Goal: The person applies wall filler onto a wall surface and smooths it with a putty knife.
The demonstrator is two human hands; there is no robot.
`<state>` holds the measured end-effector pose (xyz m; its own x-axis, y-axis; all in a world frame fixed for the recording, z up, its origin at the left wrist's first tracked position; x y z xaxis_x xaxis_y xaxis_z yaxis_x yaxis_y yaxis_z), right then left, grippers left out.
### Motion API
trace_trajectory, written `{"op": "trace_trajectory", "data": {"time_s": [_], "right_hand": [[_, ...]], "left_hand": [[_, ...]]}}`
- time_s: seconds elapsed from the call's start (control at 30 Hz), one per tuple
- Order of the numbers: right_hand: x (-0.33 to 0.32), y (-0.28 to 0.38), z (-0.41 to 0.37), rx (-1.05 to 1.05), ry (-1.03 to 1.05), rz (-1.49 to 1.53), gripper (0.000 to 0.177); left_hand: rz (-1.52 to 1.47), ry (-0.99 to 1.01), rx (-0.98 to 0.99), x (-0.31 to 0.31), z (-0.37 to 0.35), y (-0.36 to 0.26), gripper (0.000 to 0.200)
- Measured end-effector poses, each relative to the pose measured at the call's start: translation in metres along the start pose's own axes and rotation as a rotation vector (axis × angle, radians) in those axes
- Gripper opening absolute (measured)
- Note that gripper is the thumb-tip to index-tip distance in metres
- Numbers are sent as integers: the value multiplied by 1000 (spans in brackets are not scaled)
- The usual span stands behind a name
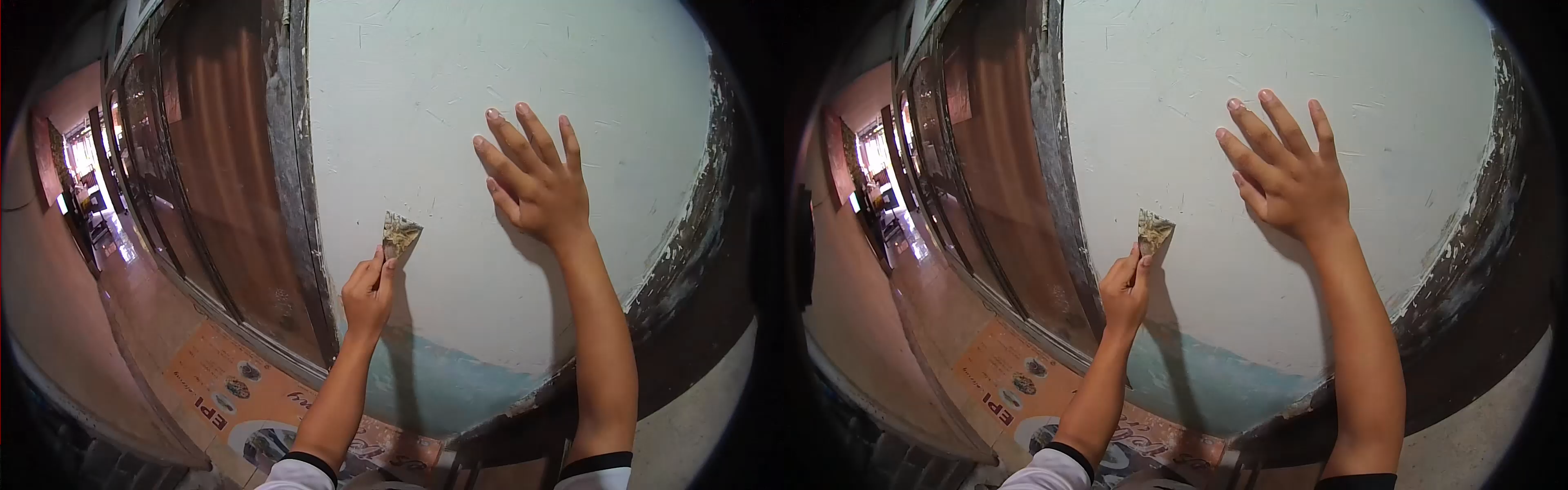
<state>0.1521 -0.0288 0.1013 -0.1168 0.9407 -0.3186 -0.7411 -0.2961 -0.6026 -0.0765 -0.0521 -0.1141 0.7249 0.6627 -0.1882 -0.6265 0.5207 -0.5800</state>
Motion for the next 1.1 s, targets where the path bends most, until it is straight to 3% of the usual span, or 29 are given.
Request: {"op": "trace_trajectory", "data": {"time_s": [0.03,0.1,0.17,0.4,0.63,0.8,1.1], "right_hand": [[1,0,-1,-1,-1,2,52],[2,0,-1,0,-9,-2,51],[2,1,-1,7,-9,0,50],[1,1,-2,8,-22,-4,46],[2,1,-1,10,-34,3,44],[1,1,-1,9,-50,17,43],[-1,1,-1,4,-55,17,42]], "left_hand": [[2,-1,0,2,-3,5,32],[20,33,220,8,-7,7,38],[16,126,171,5,-14,12,44],[2,-72,359,-9,4,-2,34],[-48,-33,314,-5,-19,18,33],[40,57,310,3,18,-2,56],[36,58,301,1,14,0,56]]}}
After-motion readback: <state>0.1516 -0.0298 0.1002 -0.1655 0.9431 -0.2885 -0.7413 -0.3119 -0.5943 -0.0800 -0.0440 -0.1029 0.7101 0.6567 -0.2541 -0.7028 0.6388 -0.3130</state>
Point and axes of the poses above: each hand's wrist, its own z-axis towards the middle knuckle, its own x-axis out of the palm, y = z × x, the point moved 3 cm from there along z, towards the middle knuckle, and after that the axes turned 8 degrees about y, right-handed, at the moved point
